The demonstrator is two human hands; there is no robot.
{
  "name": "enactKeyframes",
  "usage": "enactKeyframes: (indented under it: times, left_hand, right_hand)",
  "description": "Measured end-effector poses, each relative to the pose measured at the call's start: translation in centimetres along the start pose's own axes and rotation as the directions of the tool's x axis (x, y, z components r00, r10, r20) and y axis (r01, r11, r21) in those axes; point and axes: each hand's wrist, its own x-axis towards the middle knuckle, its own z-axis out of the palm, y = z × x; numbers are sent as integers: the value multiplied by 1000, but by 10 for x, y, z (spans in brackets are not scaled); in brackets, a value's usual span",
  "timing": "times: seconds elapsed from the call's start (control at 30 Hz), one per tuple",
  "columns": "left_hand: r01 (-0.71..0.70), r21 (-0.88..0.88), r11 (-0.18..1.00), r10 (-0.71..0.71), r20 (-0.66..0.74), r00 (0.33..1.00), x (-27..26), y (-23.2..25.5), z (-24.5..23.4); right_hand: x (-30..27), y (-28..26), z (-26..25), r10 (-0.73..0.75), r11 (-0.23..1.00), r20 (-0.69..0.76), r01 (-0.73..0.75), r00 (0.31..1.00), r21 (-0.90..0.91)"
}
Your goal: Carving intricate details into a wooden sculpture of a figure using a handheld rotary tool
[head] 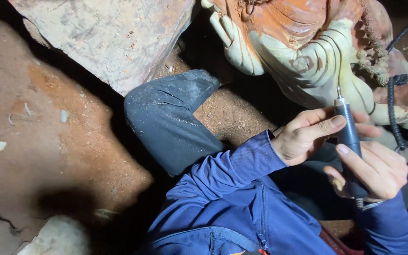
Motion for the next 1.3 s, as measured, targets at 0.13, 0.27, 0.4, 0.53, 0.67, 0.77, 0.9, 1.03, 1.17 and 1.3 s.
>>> enactKeyframes:
  times: [0.13, 0.27, 0.4, 0.53, 0.67, 0.77, 0.9, 1.03, 1.17, 1.3]
  left_hand:
    - [-11, 78, 997, 20, -118, 993, -7, -15, -5]
    - [9, 200, 980, 32, -202, 979, -9, -27, -5]
    - [67, 237, 969, -3, -261, 965, -7, -35, -16]
    - [118, 280, 953, -30, -300, 953, -5, -36, -15]
    - [144, 338, 930, -18, -348, 937, -2, -30, -10]
    - [165, 380, 910, -15, -368, 930, 3, -23, -9]
    - [214, 363, 907, -56, -401, 915, 3, -11, -16]
    - [193, 405, 894, 23, -471, 882, 3, -12, -22]
    - [182, 416, 891, 54, -495, 867, 3, -8, -13]
    - [133, 443, 887, 152, -551, 821, -2, -11, -29]
  right_hand:
    - [-27, 7, 32, 26, 993, -137, -10, 990, 114]
    - [-52, 15, 53, 93, 970, -282, -23, 955, 241]
    - [-56, 16, 52, 142, 943, -313, -32, 939, 331]
    - [-54, 17, 49, 183, 944, -340, -69, 922, 322]
    - [-46, 16, 47, 204, 941, -318, -97, 926, 324]
    - [-39, 20, 46, 188, 941, -320, -78, 929, 328]
    - [-38, 23, 60, 171, 945, -330, -60, 928, 321]
    - [-26, 35, 77, 61, 903, -473, 154, 879, 402]
    - [-21, 32, 81, 86, 916, -460, 111, 884, 386]
    - [-21, 29, 90, 89, 927, -468, 99, 879, 362]
